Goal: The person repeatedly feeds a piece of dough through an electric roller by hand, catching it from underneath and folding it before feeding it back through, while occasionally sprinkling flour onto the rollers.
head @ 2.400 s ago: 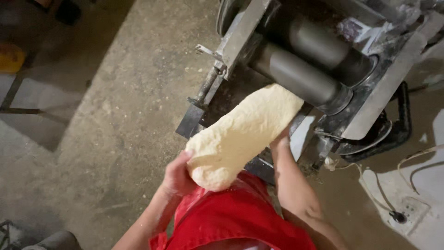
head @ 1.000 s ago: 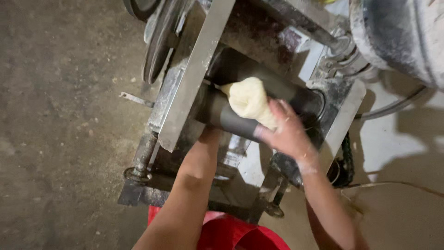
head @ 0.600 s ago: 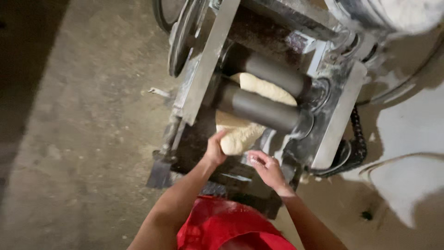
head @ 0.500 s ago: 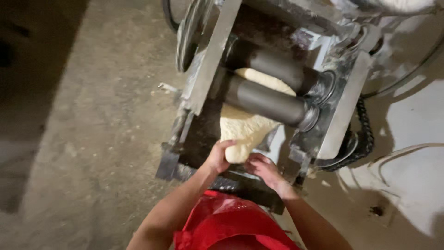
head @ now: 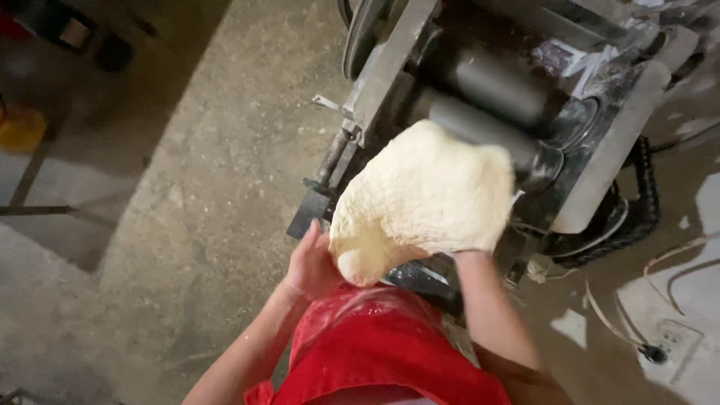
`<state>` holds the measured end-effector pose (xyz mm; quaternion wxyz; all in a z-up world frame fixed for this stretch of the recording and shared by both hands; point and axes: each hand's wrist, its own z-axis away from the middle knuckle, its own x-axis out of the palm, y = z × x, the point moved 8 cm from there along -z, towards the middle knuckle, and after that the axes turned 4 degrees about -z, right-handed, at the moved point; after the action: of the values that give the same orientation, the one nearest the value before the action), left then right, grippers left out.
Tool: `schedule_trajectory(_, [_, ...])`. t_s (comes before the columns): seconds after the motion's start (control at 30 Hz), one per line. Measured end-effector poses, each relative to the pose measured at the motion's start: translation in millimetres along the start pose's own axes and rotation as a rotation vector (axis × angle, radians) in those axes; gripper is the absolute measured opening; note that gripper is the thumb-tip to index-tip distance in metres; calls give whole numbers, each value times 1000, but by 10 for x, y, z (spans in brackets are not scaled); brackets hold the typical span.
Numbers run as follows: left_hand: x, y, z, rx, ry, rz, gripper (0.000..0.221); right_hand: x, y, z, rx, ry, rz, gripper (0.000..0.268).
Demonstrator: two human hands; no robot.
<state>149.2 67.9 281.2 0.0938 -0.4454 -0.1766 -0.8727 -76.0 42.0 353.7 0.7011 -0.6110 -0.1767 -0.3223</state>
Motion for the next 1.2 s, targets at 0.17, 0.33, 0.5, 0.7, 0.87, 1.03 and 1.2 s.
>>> schedule_trajectory(0.17, [-97,-135,-473,1,-34,65,100,-294,131,162,-71,-111,258,78])
schedule_trajectory(0.33, [-107,-115,-913,63,-76,-329,74,-1115,1438,660,552,117,-110,87])
schedule_trajectory(0.5, [170,105,-1179,164,-294,-766,78,-1222,932,824,333,212,13,88])
schedule_trajectory(0.7, [-426,-37,-2256,99,-22,-84,80,-918,72,332,149,355,-331,87])
schedule_trajectory(0.87, [-1377,-402,-3392,-67,174,-38,72,-1080,-212,-398,142,466,-359,81])
schedule_trajectory(1.03, [-1835,-678,-4821,-93,219,81,64,-1687,-48,-662,205,760,-220,67])
schedule_trajectory(1.2, [-1723,-905,-5569,-57,247,250,57,-1902,95,-231,96,703,-577,67])
